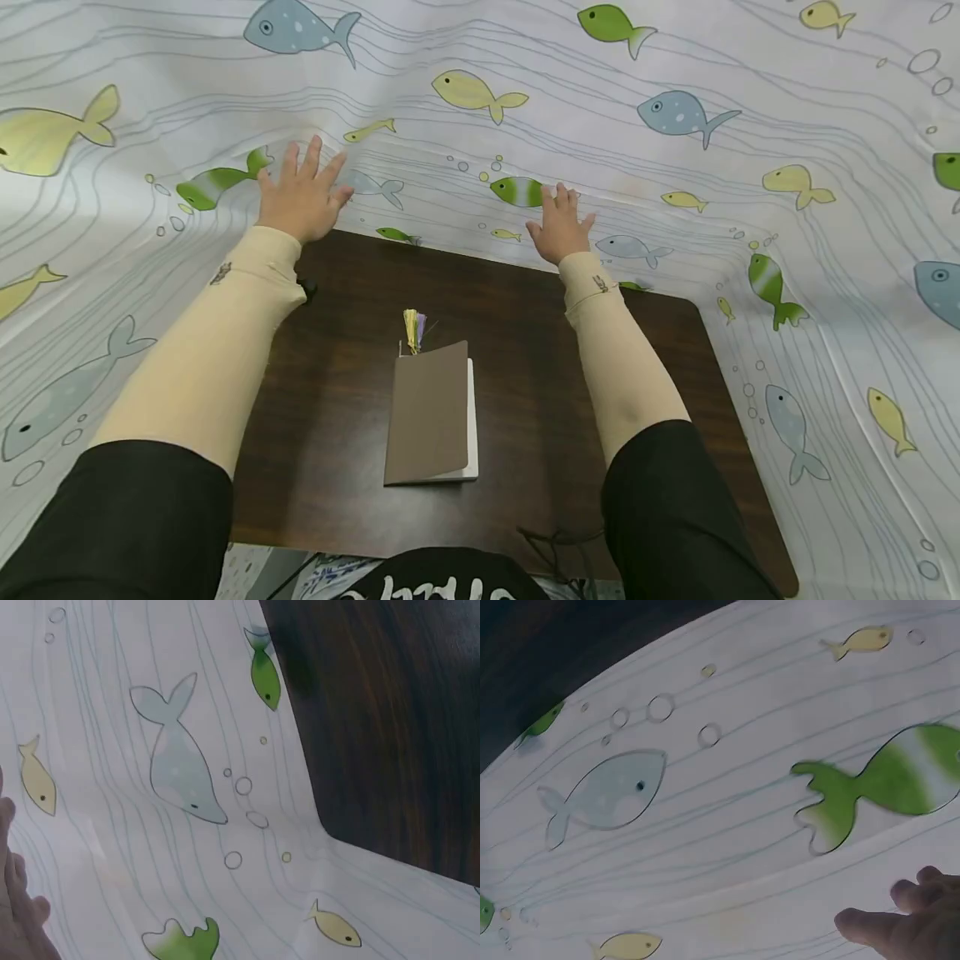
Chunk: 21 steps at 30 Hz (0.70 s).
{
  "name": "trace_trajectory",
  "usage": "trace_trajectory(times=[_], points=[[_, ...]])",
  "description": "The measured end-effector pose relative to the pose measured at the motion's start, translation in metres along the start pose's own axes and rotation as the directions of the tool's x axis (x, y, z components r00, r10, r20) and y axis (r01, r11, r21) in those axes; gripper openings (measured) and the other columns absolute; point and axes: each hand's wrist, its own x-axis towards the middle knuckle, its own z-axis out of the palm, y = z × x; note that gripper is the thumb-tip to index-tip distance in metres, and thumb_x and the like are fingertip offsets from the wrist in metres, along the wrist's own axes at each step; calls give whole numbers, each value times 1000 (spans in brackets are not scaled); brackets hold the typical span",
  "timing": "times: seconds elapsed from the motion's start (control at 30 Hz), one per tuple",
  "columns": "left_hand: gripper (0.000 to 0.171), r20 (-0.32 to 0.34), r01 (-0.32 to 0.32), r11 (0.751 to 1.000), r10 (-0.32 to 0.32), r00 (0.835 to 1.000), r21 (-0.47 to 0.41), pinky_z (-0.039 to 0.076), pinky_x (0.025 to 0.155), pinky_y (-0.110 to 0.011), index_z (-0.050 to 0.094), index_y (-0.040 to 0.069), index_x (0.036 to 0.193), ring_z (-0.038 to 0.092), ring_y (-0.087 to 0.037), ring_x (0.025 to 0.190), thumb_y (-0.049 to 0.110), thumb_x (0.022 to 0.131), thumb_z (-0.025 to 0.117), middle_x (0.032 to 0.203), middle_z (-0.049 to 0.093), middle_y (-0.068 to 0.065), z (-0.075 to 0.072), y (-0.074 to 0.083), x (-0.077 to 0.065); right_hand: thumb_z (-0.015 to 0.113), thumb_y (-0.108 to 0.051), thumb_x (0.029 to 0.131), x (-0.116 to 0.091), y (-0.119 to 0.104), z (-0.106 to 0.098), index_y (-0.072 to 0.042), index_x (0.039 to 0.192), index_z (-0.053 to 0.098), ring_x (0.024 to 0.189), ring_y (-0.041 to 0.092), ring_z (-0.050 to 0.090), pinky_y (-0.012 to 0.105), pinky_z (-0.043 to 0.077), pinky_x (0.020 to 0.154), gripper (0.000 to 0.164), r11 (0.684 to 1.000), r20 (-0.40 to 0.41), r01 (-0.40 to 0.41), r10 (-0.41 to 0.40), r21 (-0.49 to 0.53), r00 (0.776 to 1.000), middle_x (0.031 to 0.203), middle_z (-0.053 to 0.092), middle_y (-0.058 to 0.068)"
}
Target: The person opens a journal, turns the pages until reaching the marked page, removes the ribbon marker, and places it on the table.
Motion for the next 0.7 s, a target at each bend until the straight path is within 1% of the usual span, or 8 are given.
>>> trace_trajectory(times=[0.07,0.17,0.23,0.3,0.4,0.53,0.6,0.7], points=[[66,-7,-14,1000,14,1000,-2,5,101,-79,1,23,157,-15,-40,146,56,101,12,159,-21,-8,7,0,-5,43,-39,102,-7,-2,11,-14,156,15,148,32,13,65,14,112,66,998,-13,19,-19,54,1000,162,12,12],[64,2,-39,999,39,999,-13,12,101,-78,14,16,156,0,-45,146,52,103,20,161,-9,-16,21,0,-17,45,-35,102,-24,-6,35,-11,153,28,138,30,38,53,32,110,58,987,-22,30,-27,157,999,154,35,11],[61,13,-56,998,56,998,-30,21,100,-76,26,11,154,16,-48,142,46,104,27,160,8,-21,31,1,-29,46,-32,102,-40,-9,55,-10,149,37,126,29,52,47,42,103,52,968,-13,21,-19,251,1000,144,50,10],[55,23,-55,997,56,998,-52,31,98,-71,37,8,149,33,-48,135,40,104,34,155,28,-22,44,4,-44,47,-30,102,-59,-13,79,-9,144,44,114,27,60,44,48,95,47,942,-1,0,0,336,1000,133,59,10],[47,40,-56,995,60,997,-83,43,89,-65,49,7,140,51,-45,120,34,102,41,140,51,-20,70,15,-66,49,-25,101,-90,-20,115,-8,137,52,105,24,63,41,51,89,40,890,39,-46,32,453,999,122,65,10],[41,71,-103,989,111,991,-101,51,78,-58,57,8,133,62,-39,108,33,101,46,127,63,-17,110,41,-98,50,-20,101,-134,-29,155,-5,129,59,88,21,63,36,52,79,33,816,111,-99,43,570,993,110,67,9],[41,103,-143,980,158,982,-141,54,71,-52,57,9,133,66,-35,99,33,101,48,121,66,-15,128,58,-116,50,-19,100,-155,-37,166,-4,125,62,79,16,61,32,51,71,31,780,147,-105,17,617,989,102,68,8],[46,181,-165,943,223,958,-290,55,75,-49,51,9,139,67,-32,99,36,103,45,121,67,-15,144,81,-143,49,-19,101,-181,-59,169,-7,123,63,77,12,60,27,51,69,29,698,197,-91,-73,710,978,99,67,5]])
